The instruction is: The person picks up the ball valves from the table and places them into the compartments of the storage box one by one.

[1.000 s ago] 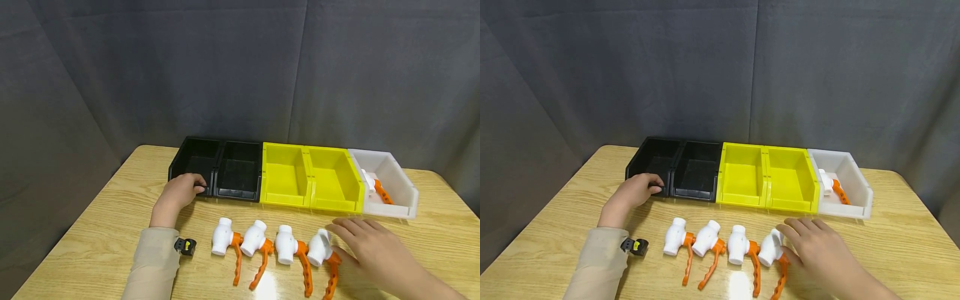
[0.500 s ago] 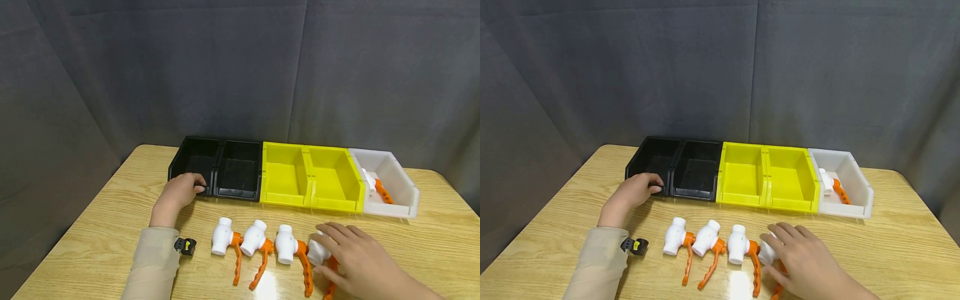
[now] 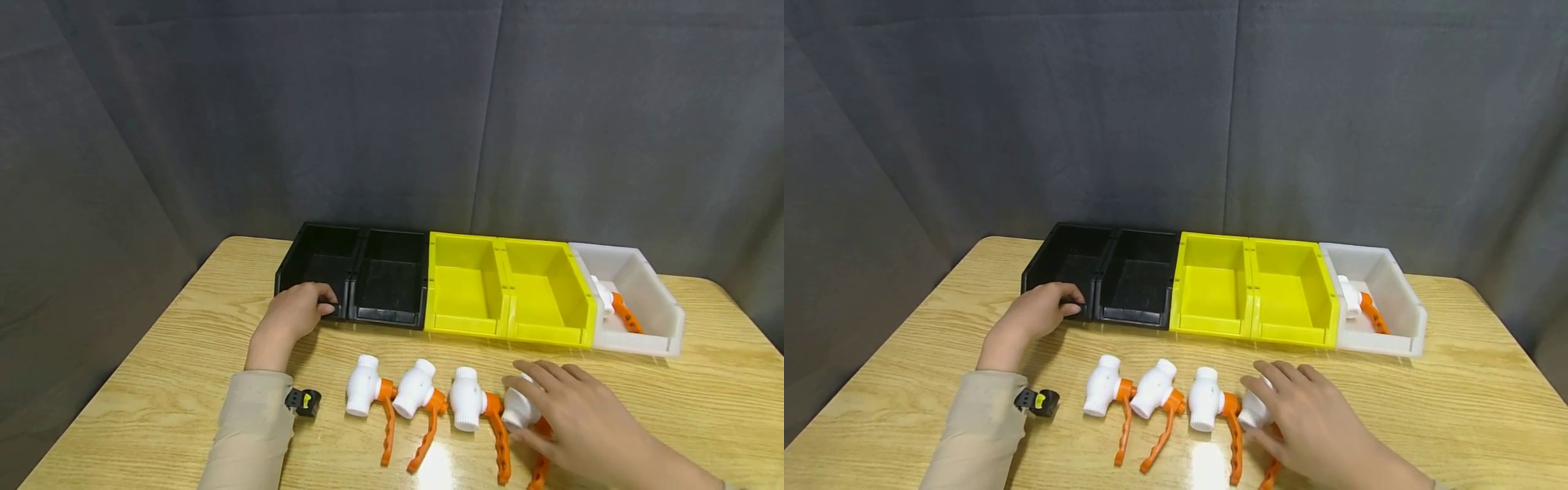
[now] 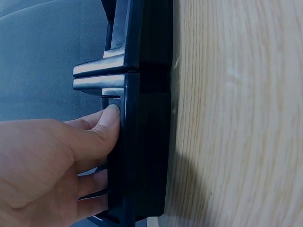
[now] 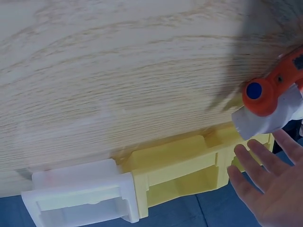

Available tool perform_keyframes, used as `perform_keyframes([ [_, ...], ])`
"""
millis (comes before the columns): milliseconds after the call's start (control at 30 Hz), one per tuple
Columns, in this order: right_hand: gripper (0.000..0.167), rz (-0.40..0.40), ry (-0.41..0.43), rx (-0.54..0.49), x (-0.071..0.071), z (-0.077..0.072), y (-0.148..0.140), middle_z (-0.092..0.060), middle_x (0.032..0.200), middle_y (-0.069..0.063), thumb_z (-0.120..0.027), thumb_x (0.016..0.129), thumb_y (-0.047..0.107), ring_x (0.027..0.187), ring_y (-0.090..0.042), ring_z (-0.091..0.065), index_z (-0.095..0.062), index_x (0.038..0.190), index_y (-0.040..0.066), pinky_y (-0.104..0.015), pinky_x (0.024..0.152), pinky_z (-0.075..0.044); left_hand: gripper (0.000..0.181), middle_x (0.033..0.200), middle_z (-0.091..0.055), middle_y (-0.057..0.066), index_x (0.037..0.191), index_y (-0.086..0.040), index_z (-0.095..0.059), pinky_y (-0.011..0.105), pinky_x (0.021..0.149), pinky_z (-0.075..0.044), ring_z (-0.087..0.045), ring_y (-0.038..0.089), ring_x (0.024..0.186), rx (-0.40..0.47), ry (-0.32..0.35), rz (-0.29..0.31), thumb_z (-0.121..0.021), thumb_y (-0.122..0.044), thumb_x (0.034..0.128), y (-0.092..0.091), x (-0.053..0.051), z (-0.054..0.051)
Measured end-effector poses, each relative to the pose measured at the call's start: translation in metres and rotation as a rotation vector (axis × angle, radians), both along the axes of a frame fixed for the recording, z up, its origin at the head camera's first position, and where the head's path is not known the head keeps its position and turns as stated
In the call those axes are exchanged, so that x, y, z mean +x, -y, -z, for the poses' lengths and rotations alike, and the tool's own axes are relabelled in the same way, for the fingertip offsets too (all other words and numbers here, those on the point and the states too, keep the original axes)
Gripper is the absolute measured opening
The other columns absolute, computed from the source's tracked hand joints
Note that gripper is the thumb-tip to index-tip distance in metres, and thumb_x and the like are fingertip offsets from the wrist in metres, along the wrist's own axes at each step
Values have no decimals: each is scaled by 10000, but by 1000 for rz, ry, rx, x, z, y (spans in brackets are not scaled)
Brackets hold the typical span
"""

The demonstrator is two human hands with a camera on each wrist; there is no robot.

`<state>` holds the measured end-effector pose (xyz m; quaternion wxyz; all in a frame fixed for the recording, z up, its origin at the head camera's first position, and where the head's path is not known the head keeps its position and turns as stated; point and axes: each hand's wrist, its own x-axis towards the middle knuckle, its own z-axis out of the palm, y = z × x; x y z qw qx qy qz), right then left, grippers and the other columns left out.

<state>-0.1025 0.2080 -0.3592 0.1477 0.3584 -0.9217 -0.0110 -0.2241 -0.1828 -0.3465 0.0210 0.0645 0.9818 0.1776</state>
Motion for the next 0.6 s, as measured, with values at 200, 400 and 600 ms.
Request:
perform_keyframes([
  [200, 607, -7, 45, 24, -2, 0, -2, -630, 1245, -56, -766, 796, 546, 1083, -247, -617, -641, 1235, 146, -489, 854, -514, 156, 1104, -690, 99, 1090, -111, -709, 484, 897, -488, -622, 275, 972, -5, 5, 1, -624, -185, 982, 0, 0, 0],
  [400, 642, -33, 71, 38, -3, 2, -2, -628, 1242, -62, -802, 763, 524, 1083, -253, -621, -634, 1249, 139, -500, 848, -519, 159, 1113, -691, 100, 1088, -110, -713, 487, 905, -486, -625, 283, 988, -10, -3, 2, -627, -187, 979, -1, 0, 0],
  [600, 611, -56, 62, 32, -7, 5, 1, -634, 1173, -30, -846, 723, 479, 1026, -241, -632, -642, 1196, 152, -480, 811, -532, 160, 1123, -689, 106, 1095, -110, -711, 491, 908, -487, -626, 289, 1000, -17, 0, 6, -627, -179, 977, -1, 0, 0],
])
